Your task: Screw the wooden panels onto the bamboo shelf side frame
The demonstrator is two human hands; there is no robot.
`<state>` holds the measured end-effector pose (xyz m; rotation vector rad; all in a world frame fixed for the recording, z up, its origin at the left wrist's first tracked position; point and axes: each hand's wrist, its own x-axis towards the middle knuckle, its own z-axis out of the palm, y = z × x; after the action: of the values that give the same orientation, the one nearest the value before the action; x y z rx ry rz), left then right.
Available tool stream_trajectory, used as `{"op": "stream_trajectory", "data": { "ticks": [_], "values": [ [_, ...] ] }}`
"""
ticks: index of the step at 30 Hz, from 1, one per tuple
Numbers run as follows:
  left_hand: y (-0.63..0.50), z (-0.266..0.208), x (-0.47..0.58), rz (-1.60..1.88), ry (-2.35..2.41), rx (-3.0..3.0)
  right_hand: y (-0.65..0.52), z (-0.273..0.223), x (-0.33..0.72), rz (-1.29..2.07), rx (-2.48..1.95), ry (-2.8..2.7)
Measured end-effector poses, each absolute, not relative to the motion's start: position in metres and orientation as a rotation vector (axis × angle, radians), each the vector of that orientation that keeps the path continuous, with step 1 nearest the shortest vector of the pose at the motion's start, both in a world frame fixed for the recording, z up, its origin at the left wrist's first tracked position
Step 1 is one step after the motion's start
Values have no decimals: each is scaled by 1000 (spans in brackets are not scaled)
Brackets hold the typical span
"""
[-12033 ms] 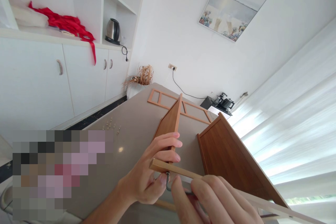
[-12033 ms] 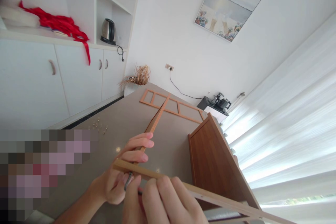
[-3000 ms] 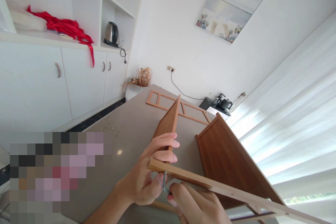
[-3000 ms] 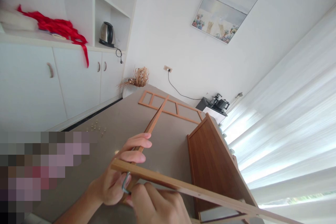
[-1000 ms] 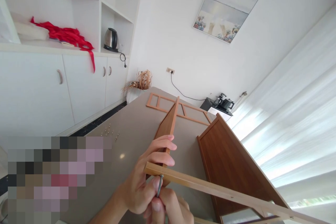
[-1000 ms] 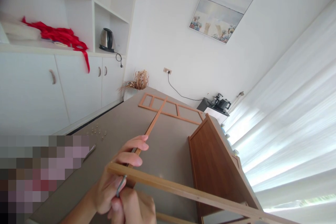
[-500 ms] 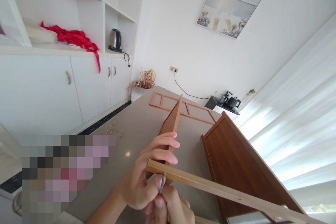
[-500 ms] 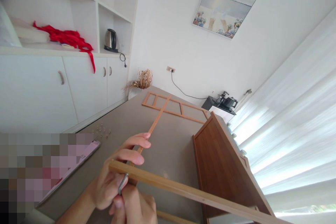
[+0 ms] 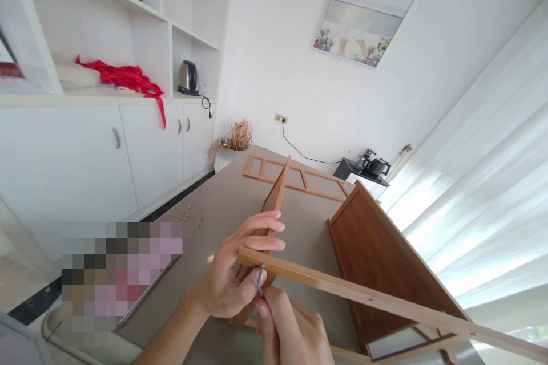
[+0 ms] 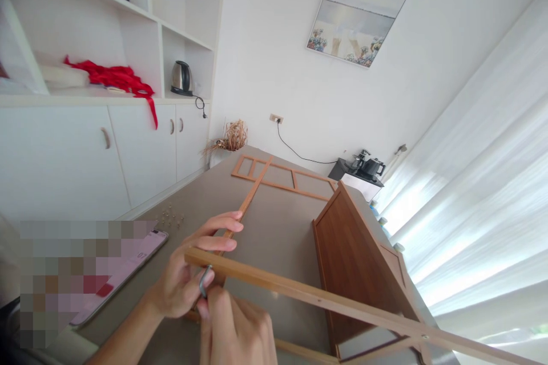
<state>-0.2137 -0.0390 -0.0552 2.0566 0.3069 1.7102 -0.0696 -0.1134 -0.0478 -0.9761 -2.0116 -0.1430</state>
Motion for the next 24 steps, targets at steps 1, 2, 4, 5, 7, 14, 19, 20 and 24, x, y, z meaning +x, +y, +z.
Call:
{"op": "stream_trajectory", "data": {
  "ticks": [1,2,4,5,7,14,19,20,24],
  "values": [
    [-39,-57,-213,1714,307,2041,-114,-49,-71,-129,-983,-2009],
    [-38,-59,-213,1717,303,2025,-113,-51,-73,-116,-985,-2009],
    [-37,-63,-213,1717,287,2002,-113,-56,-77,-101,-981,-2004],
    [-36,-64,-213,1715,281,1997,-113,-58,-78,-98,-977,-1997],
    [-35,-65,-214,1706,275,2005,-113,-61,-79,-105,-971,-1985],
    [-37,-62,-206,1785,307,2028,-110,-52,-62,-492,-862,-2093],
    [-34,-70,-191,1936,292,1933,-103,-30,-52,-699,-834,-2079],
    [-34,-71,-190,1945,291,1924,-103,-26,-51,-707,-841,-2111],
    [-35,-72,-190,1919,301,1934,-102,-17,-45,-749,-857,-2252]
  ]
}}
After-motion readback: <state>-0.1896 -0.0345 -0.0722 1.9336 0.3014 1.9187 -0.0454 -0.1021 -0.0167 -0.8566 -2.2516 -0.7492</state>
